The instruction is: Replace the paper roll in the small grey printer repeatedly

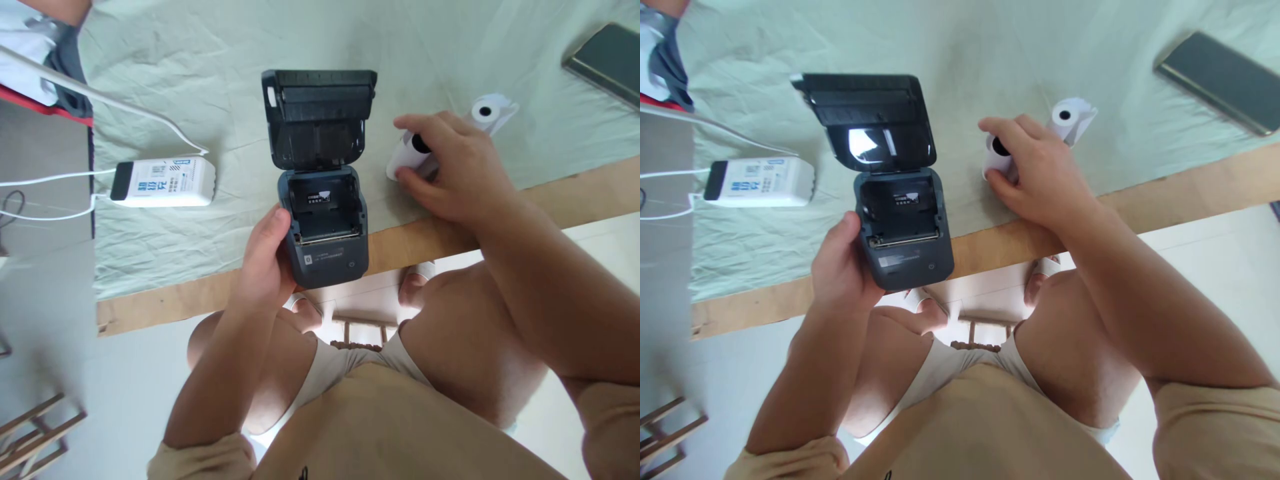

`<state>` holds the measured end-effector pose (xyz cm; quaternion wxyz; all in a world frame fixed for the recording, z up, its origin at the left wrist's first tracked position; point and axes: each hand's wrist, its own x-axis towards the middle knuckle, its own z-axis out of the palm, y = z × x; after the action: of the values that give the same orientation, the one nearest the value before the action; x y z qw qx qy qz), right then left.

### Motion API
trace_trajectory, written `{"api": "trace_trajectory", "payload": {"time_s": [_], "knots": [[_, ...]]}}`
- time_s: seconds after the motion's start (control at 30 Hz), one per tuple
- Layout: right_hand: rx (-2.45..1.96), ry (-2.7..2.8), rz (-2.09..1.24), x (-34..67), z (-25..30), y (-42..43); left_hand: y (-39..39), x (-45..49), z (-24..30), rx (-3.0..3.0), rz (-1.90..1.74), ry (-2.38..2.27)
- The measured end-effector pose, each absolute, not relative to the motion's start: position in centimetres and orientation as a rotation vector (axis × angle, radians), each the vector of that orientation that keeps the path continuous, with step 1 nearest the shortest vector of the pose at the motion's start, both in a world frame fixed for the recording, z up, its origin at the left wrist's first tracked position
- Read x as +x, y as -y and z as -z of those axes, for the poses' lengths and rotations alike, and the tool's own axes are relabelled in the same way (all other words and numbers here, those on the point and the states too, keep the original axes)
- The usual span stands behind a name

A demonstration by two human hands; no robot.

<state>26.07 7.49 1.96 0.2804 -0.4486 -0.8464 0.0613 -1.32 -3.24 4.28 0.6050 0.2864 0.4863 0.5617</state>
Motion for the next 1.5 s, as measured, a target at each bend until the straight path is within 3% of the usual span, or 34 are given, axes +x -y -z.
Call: {"api": "trace_trajectory", "payload": {"time_s": [0.17, 0.4, 0.53, 0.7, 0.87, 1.5], "knots": [[-1.388, 2.14, -0.189, 26.4, -1.5, -7.7, 3.1, -1.2, -4.6, 0.624, -1.282, -1.091], [-1.321, 2.006, -0.252, 25.5, -2.1, -7.4, 3.0, -1.1, -4.7, 0.655, -1.255, -1.09], [-1.1, 1.844, -0.237, 23.1, -5.0, -4.9, 2.9, -1.0, -4.7, 0.659, -1.247, -1.104], [-0.762, 2.06, -0.166, 19.5, -7.1, -2.0, 2.8, -1.1, -4.1, 0.682, -1.293, -1.099], [-0.795, 2.182, -0.002, 17.9, -5.8, -2.4, 3.0, -1.2, -3.9, 0.696, -1.338, -1.112], [-0.755, 2.139, 0.119, 17.9, -5.0, -3.1, 3.4, -1.5, -3.9, 0.709, -1.232, -1.048]]}}
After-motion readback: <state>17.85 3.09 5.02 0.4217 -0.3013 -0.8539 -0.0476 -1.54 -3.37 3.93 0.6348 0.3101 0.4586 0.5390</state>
